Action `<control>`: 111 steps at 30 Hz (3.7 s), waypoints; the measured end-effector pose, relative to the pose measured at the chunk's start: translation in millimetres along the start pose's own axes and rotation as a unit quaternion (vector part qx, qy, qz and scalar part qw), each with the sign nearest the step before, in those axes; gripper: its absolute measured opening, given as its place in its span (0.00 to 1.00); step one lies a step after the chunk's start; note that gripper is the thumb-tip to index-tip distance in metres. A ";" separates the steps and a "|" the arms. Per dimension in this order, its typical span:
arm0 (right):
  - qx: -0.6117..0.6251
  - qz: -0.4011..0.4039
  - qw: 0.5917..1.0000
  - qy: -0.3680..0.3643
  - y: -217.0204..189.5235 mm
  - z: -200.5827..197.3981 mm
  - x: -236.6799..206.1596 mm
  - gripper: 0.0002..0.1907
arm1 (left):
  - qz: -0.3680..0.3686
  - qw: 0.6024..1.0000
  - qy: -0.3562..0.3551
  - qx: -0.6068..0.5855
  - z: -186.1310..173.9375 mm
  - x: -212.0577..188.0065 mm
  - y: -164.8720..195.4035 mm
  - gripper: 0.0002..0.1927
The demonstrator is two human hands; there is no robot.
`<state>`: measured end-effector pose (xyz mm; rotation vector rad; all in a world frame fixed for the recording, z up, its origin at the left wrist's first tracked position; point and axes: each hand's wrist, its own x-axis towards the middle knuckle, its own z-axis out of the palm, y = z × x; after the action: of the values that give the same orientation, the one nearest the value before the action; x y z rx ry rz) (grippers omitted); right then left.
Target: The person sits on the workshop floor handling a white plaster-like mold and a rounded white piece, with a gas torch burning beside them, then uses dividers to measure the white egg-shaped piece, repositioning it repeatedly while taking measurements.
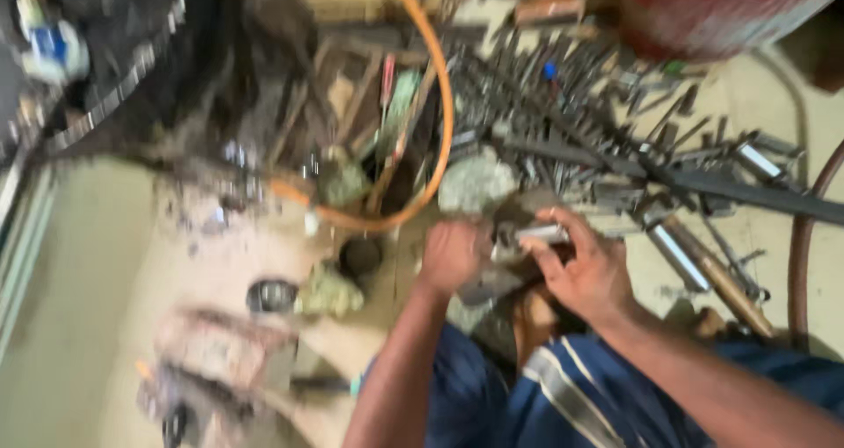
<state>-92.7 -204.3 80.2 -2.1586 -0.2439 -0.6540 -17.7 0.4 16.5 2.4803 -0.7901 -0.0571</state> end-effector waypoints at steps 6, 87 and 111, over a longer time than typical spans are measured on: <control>-0.079 0.040 0.980 -0.178 11.0 6.2 -2.6 0.26 | 0.048 0.994 0.058 0.081 -15.7 19.2 6.1 0.20; -0.089 0.140 0.966 -0.200 -1.4 2.2 -1.1 0.22 | -0.051 0.998 0.024 0.039 9.2 -1.3 -0.1 0.07; -0.038 0.060 0.983 -0.169 -3.2 0.3 -1.7 0.23 | -0.018 0.991 -0.096 0.089 -4.1 34.1 -11.4 0.11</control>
<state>-95.3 -202.1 81.3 -2.3302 -0.2702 -0.2281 17.4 -8.5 18.2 2.6882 -0.8635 -0.2520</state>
